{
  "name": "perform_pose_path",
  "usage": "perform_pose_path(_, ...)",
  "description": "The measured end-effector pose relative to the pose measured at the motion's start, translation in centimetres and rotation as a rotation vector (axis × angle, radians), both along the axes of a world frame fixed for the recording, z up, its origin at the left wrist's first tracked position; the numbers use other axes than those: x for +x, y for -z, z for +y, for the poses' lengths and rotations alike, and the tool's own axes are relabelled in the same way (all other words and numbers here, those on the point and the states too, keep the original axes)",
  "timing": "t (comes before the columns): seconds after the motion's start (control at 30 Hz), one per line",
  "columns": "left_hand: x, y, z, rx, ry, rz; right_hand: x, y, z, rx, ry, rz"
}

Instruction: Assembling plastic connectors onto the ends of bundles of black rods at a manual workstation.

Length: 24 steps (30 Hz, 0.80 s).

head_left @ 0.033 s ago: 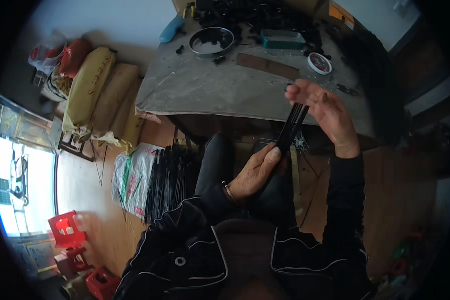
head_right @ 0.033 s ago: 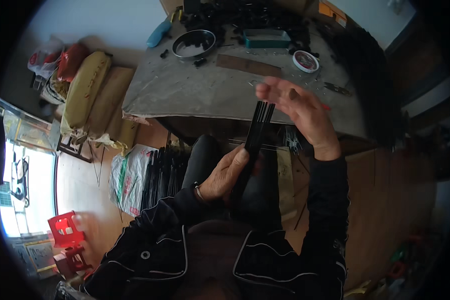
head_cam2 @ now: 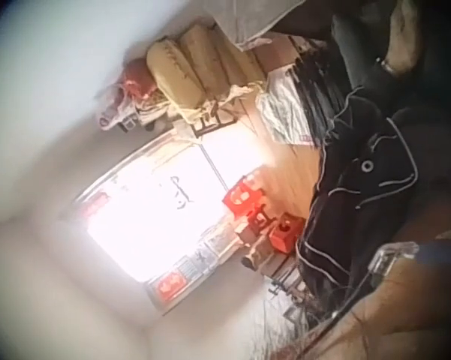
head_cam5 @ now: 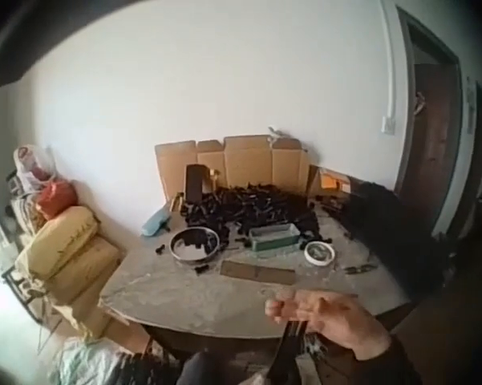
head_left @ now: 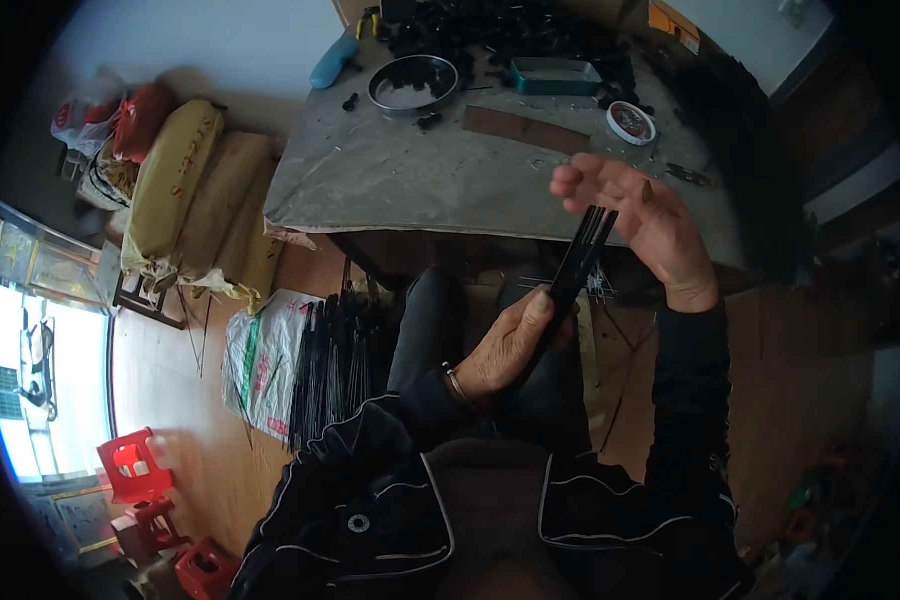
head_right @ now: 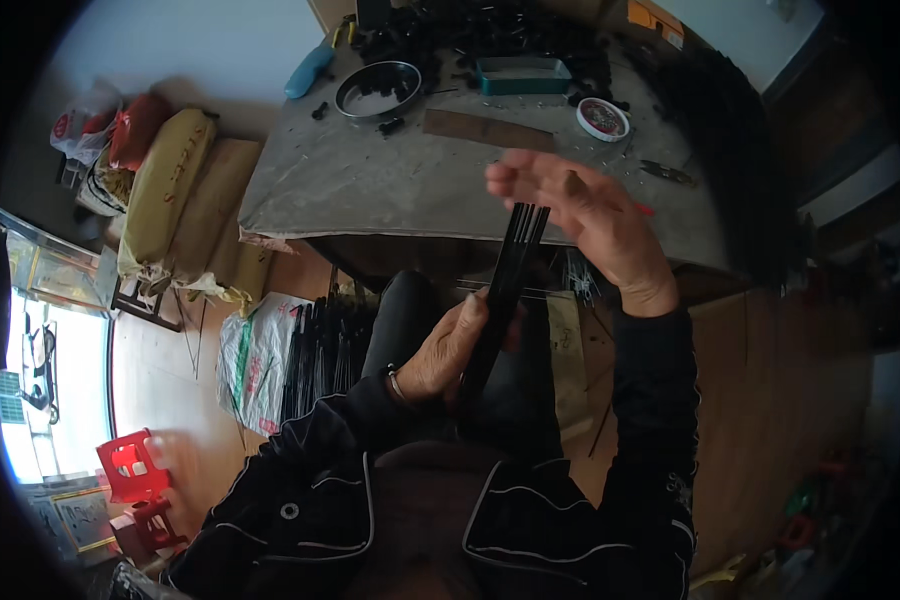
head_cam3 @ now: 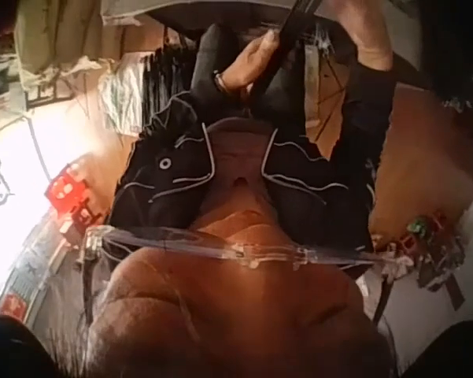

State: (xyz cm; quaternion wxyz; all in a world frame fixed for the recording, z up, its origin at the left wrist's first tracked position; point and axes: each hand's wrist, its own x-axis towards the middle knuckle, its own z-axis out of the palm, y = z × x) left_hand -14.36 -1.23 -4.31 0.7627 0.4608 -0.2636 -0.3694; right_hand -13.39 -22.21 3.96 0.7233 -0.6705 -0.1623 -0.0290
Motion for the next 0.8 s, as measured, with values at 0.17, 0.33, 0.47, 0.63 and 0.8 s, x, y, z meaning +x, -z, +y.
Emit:
perform_pose_path(0.17,0.8,0.3,-0.1,0.098,0.020,0.197,-4.1,-3.2,5.2,0.234,-0.400,-0.290)
perform_pose_path(0.33,0.9,1.1,0.2,0.047,-0.063,0.446,-6.2,-1.2,3.4,0.398,0.192,-0.035)
perform_pose_path(0.47,0.6,-0.7,0.6,0.064,-0.129,0.432,-6.1,6.3,0.2,0.286,0.646,0.433)
perform_pose_path(0.63,1.0,1.3,1.1,0.106,-0.086,0.200,-7.5,9.9,4.3,0.117,-0.015,0.553)
perform_pose_path(0.8,1.9,-1.7,1.9,0.225,0.071,0.394,-7.6,9.6,9.5,0.072,0.171,0.476)
